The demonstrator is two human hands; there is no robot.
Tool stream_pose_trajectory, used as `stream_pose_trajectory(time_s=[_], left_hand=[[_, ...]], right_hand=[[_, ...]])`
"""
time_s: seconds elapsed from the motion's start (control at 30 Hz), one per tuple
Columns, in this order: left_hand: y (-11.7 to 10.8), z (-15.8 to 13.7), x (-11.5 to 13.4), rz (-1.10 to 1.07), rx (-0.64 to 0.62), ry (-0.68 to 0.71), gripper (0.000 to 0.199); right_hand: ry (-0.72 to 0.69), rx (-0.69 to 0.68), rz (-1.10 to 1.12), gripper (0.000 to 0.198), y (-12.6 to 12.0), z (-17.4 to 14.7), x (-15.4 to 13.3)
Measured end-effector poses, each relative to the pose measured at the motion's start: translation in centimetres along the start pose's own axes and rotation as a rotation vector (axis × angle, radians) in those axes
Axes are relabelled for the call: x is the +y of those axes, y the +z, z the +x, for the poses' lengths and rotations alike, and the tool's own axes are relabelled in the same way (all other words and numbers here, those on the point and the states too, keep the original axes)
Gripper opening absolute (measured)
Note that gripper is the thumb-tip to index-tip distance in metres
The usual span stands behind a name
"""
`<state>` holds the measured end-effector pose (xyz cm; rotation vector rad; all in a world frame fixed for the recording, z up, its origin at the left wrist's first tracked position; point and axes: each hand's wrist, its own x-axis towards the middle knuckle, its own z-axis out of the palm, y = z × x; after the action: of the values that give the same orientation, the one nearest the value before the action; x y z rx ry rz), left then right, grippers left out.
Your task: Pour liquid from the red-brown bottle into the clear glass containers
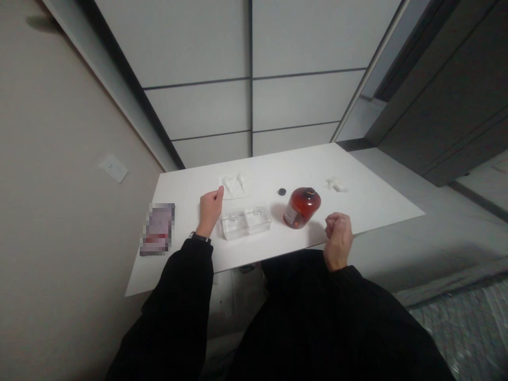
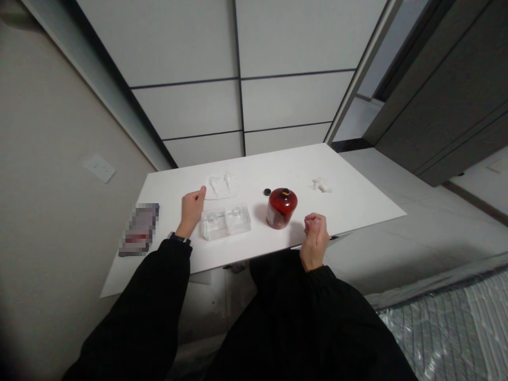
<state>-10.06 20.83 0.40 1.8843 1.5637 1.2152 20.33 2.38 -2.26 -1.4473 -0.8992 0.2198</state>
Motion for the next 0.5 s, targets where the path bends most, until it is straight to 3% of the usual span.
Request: stream_pose_trajectory(time_s=[0.17, 0.37, 0.4, 0.5], left_hand=[[0.0, 0.0, 0.1, -0.003, -0.003, 0.002, 0.055], [-0.1, -0.1, 0.4, -0.003, -0.005, -0.005, 0.055], [-0.1, -0.1, 0.4, -0.003, -0.006, -0.005, 0.055], [-0.2, -0.2, 0.5, -0.005, -0.01, -0.004, 0.055]], right_hand=[[-0.096, 0.017, -0.101, 0.048, 0.2, -0.4, 0.0], [-0.205, -0.026, -0.062, 0.027, 0.2, -0.3, 0.5], [-0.229, -0.071, -0.077, 0.038, 0.3, -0.2, 0.7], [-0.302, -0.254, -0.219, 0.098, 0.8, 0.3, 1.8]])
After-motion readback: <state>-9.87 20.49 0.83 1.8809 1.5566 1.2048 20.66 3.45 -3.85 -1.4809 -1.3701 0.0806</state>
